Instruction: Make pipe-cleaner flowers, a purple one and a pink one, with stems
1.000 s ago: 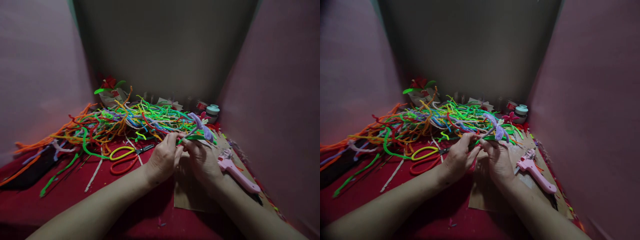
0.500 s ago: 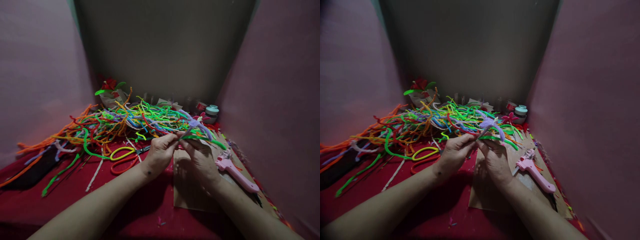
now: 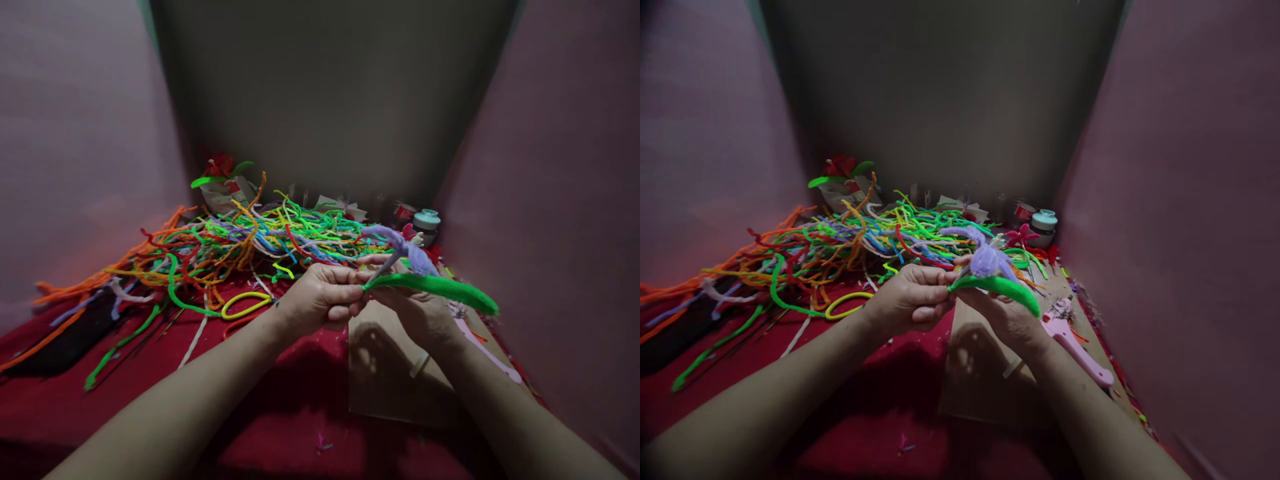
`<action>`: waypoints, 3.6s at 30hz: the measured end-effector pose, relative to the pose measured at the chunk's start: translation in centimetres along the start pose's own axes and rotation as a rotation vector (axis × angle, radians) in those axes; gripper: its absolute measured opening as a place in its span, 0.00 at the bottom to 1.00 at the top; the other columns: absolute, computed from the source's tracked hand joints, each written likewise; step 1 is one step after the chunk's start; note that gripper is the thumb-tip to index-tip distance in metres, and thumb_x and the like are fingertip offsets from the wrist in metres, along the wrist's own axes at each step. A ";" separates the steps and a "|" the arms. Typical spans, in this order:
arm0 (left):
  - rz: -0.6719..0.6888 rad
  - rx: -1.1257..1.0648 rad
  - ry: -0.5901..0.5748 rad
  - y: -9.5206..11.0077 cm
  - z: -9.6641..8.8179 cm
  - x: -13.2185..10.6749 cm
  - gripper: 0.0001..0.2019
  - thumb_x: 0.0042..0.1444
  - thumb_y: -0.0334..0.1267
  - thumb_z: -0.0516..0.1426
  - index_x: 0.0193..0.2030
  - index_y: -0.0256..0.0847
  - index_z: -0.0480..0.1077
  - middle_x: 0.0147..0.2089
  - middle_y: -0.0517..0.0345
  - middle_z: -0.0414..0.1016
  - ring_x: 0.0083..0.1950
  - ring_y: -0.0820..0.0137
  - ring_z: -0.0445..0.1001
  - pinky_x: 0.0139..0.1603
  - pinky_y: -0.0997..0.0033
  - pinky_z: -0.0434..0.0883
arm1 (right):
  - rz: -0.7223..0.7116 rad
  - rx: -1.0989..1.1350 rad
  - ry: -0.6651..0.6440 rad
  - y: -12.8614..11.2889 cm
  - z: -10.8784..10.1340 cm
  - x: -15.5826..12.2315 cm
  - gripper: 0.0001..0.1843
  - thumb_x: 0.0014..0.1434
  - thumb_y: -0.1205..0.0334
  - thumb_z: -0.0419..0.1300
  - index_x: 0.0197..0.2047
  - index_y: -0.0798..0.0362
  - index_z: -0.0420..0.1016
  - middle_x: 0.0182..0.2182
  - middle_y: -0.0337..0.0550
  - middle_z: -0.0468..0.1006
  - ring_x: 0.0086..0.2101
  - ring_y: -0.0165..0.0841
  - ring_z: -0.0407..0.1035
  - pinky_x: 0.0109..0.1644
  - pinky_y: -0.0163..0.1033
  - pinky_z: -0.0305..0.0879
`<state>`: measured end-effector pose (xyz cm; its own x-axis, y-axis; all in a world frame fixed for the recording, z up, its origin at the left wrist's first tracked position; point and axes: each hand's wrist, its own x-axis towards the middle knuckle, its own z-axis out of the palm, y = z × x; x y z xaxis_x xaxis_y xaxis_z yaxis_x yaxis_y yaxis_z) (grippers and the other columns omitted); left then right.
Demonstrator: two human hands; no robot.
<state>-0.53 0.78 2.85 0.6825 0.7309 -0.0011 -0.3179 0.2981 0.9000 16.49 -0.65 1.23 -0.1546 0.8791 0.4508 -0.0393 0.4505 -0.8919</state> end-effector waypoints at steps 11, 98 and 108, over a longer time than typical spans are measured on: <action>0.074 0.359 0.058 0.4 -0.7 0.2 0.11 0.53 0.38 0.58 0.25 0.33 0.68 0.18 0.62 0.67 0.14 0.81 0.62 0.16 0.81 0.61 | 0.052 0.173 0.100 0.3 1.3 -0.1 0.06 0.50 0.63 0.65 0.35 0.47 0.80 0.34 0.38 0.80 0.36 0.36 0.71 0.44 0.45 0.68; 0.384 0.601 0.362 -1.2 1.4 -0.1 0.06 0.54 0.35 0.56 0.28 0.35 0.69 0.21 0.66 0.63 0.20 0.81 0.60 0.22 0.80 0.59 | 0.054 0.173 0.158 0.4 1.6 0.1 0.07 0.51 0.59 0.66 0.35 0.46 0.80 0.37 0.39 0.80 0.43 0.43 0.72 0.47 0.50 0.70; 0.253 0.176 0.238 -1.2 1.2 0.2 0.13 0.52 0.39 0.59 0.23 0.35 0.63 0.18 0.66 0.62 0.16 0.83 0.54 0.17 0.81 0.50 | -0.007 0.106 0.139 0.4 0.9 -0.1 0.08 0.52 0.60 0.65 0.38 0.41 0.81 0.33 0.37 0.80 0.39 0.40 0.73 0.47 0.51 0.68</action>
<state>0.79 -0.15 2.34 0.4185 0.8960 0.1481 -0.3243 -0.0048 0.9459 15.59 -0.68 0.86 -0.0167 0.8922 0.4514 -0.1448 0.4446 -0.8840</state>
